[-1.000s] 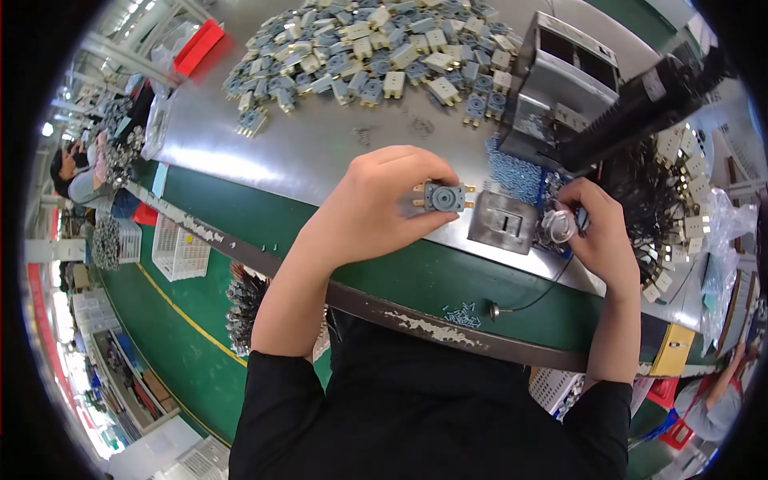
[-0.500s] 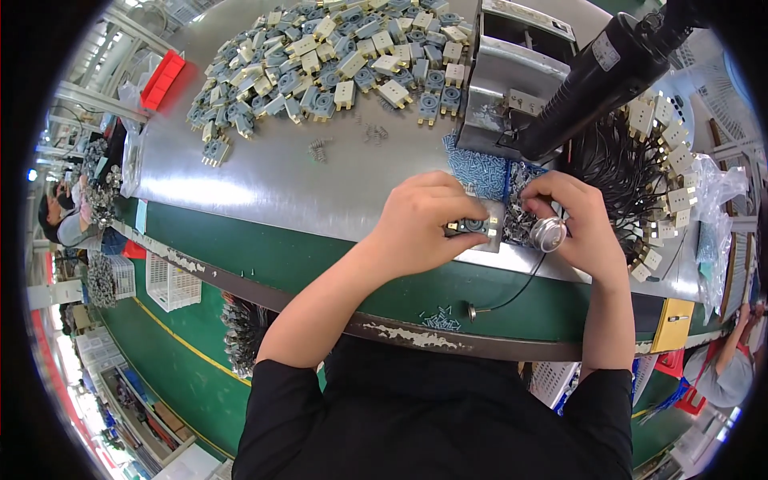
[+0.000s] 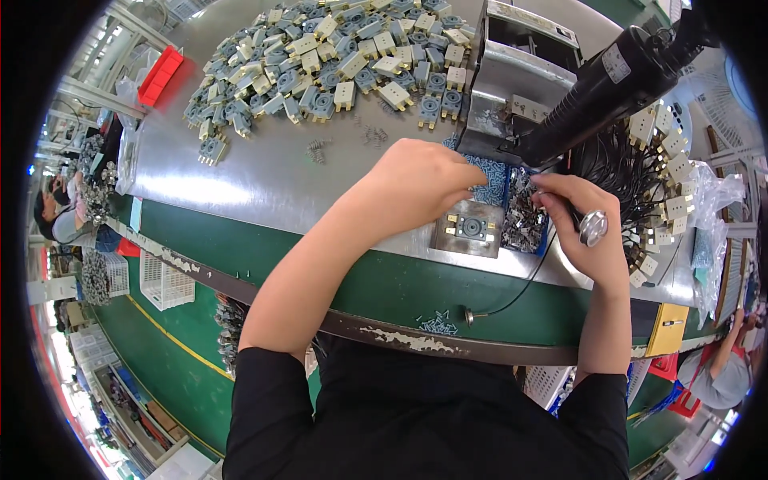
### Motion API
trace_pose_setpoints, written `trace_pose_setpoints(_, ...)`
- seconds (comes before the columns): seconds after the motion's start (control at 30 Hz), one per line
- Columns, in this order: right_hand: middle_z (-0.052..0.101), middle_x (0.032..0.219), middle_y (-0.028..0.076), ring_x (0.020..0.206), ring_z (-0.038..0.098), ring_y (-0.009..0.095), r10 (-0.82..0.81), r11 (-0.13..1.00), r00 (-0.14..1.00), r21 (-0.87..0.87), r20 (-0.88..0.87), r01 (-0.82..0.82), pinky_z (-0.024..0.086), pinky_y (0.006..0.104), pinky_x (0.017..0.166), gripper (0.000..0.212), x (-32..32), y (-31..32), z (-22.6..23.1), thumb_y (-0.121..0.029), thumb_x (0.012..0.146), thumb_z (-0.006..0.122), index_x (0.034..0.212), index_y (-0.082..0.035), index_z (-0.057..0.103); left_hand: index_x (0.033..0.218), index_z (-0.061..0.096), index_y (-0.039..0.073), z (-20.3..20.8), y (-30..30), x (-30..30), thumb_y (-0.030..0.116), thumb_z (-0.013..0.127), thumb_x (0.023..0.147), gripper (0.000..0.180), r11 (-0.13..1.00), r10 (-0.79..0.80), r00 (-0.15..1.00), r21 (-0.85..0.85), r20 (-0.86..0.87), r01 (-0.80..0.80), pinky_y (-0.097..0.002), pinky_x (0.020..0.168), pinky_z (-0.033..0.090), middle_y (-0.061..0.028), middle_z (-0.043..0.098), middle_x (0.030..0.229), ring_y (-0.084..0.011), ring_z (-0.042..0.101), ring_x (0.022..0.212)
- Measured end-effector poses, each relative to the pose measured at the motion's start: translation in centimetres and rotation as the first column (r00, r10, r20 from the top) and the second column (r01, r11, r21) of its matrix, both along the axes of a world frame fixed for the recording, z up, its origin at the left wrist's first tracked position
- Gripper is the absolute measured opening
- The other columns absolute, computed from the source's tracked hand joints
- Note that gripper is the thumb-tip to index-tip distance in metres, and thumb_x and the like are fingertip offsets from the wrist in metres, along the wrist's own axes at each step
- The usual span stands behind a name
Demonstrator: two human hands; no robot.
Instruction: Assembling small electronic components using an electric screwdriver at a factory workbench.
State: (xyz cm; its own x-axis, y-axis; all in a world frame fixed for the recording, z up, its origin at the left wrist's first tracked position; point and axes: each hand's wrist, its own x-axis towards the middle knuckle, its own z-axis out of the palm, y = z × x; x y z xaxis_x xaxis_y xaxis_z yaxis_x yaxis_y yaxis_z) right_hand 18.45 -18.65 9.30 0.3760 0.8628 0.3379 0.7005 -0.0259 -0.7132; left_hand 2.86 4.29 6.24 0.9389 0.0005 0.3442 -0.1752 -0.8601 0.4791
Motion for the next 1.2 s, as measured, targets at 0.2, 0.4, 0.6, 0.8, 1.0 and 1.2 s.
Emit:
trace_pose_setpoints(0.2,0.077,0.091,0.014,0.083,0.077,0.023,0.038,0.997,0.998,-0.062,0.040,-0.036,0.059,0.0313,0.078,0.019,0.2,-0.3,0.3,0.008,0.093,0.068,0.110,0.002,0.076,0.102,0.076,0.009,1.1,0.0,2.8,0.015,0.076,0.086,0.017,0.974,-0.109,0.942,0.156,-0.317,0.165,-0.0489,0.079,0.057,-0.0156,0.074,0.089,-0.0372,0.072,0.088)
trace_pose_setpoints(0.4,0.077,0.090,0.014,0.083,0.077,0.023,0.016,0.998,1.000,-0.062,0.024,-0.015,0.058,0.0304,0.077,0.021,0.4,-0.2,0.2,0.008,0.093,0.068,0.111,0.002,0.076,0.098,0.072,0.005,0.4,0.2,3.4,0.006,0.069,0.088,0.010,0.944,-0.160,0.883,0.194,-0.442,0.268,-0.0518,0.081,0.057,-0.0172,0.073,0.092,-0.0398,0.072,0.091)
trace_pose_setpoints(0.6,0.077,0.089,0.013,0.082,0.076,0.022,0.006,0.999,0.998,-0.052,0.056,-0.003,0.058,0.0307,0.075,0.018,0.1,-0.1,0.4,0.009,0.093,0.068,0.108,0.003,0.076,0.108,0.069,0.002,-0.3,0.5,1.3,0.001,0.066,0.091,0.018,0.970,-0.158,0.966,0.149,-0.205,0.190,-0.0487,0.081,0.057,-0.0178,0.066,0.097,-0.0421,0.069,0.089)
trace_pose_setpoints(0.8,0.076,0.086,0.013,0.079,0.075,0.023,0.113,0.994,0.990,-0.018,0.078,-0.112,0.059,0.0315,0.071,0.017,0.0,-0.4,-0.1,0.009,0.087,0.071,0.100,0.000,0.077,0.107,0.075,0.001,0.2,0.0,-2.0,0.005,0.080,0.088,0.020,0.852,-0.060,0.998,-0.523,-0.035,0.033,-0.0322,0.070,0.057,-0.0097,0.073,0.106,-0.0220,0.070,0.080)
trace_pose_setpoints(1.0,0.074,0.086,0.013,0.079,0.075,0.025,0.137,0.991,0.988,-0.021,0.069,-0.136,0.059,0.0332,0.071,0.020,-0.7,0.2,-0.7,0.009,0.082,0.074,0.099,-0.002,0.077,0.100,0.080,0.002,-3.0,-2.5,-3.2,0.002,0.090,0.078,0.024,0.838,-0.056,0.998,-0.543,0.015,0.056,-0.0241,0.061,0.050,-0.0089,0.077,0.106,-0.0114,0.064,0.071)
trace_pose_setpoints(1.2,0.073,0.087,0.012,0.078,0.072,0.025,0.167,0.981,0.985,0.096,0.049,-0.171,0.058,0.0341,0.070,0.019,-0.9,-0.5,-0.4,0.005,0.076,0.077,0.093,-0.002,0.079,0.100,0.080,0.003,-3.3,-2.6,-2.5,0.003,0.089,0.078,0.024,0.800,-0.055,0.998,-0.599,-0.019,0.033,-0.0255,0.054,0.043,-0.0083,0.078,0.103,-0.0096,0.048,0.058)
